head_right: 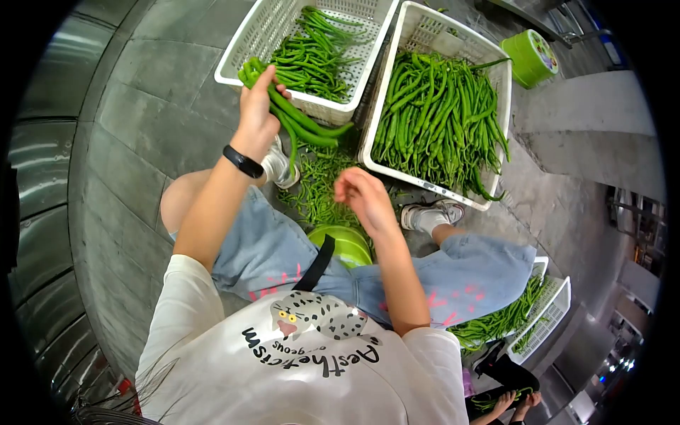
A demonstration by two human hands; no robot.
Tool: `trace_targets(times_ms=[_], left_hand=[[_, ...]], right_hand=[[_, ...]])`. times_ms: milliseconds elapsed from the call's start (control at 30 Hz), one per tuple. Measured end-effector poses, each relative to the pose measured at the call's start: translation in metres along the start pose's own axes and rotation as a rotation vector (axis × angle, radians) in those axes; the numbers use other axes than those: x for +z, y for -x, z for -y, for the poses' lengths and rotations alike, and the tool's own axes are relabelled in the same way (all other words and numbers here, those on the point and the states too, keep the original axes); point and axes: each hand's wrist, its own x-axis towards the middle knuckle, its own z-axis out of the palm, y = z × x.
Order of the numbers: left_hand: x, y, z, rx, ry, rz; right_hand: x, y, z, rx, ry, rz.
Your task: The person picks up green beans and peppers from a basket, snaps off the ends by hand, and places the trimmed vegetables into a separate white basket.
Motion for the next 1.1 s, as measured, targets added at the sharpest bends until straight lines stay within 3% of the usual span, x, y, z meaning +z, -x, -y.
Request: trace_targets(times_ms=[100,233,367,433,500,533,600,633,700,733,867,933,967,1000,1100], left_hand=[[-0.014,-0.071,-0.009,-0.168,0.135,-0.090],[-0.008,-0.147,-0.021,-0.083,0.238,-0.112],[-0.001,-0.199,-0.005,-0.151,0.241,-0.163],[-0.014,-0.209,0.012,-0.152,0.017,-0.138],[-0.026,-0.209,0.025,-0.178,-0.116,-0.238],[-0.070,-0.247,0.046,-0.074,-0.154,-0.239],[-0.089,-0.261,0.049,-0.006,-0.259,-0.409],[-0.082,-0.254,0.042,0.021,-0.313,-0.497],[-0.066,-0.236,0.024,-0.067,-0.404,-0.464],[-0.068,-0.242,0.025,-0.022,-0.497,-0.492],[-0.029,-0.190,0.023,-0.011,-0.570,-0.049],[-0.013,-0.137,0.023,-0.269,-0.659,0.289],[0.001,-0.105,0.021,-0.388,-0.663,0.435],[0.011,-0.075,0.015,-0.525,-0.620,0.573],[0.030,0.007,0.005,-0.574,-0.810,0.861]], right_hand=[[-0.037,0.011,0.007,-0.046,-0.019,-0.135],[-0.090,0.032,0.022,-0.126,-0.085,-0.304],[-0.125,0.037,0.034,-0.133,-0.128,-0.486],[-0.128,0.032,0.043,-0.134,-0.124,-0.535],[-0.128,0.021,0.050,-0.126,-0.052,-0.546],[-0.127,0.014,0.053,-0.123,-0.014,-0.557],[-0.127,0.001,0.062,-0.130,0.076,-0.560],[-0.129,-0.007,0.067,-0.152,0.155,-0.552],[-0.135,-0.023,0.078,-0.187,0.315,-0.536],[-0.133,-0.034,0.086,-0.213,0.343,-0.538],[-0.137,-0.084,0.120,-0.412,0.597,-0.497],[-0.154,-0.113,0.127,-0.549,0.969,-0.554],[-0.150,-0.125,0.134,-0.599,1.277,-0.591],[-0.157,-0.140,0.137,-0.823,1.726,-0.557],[-0.155,-0.164,0.136,-0.626,2.203,-0.202]])
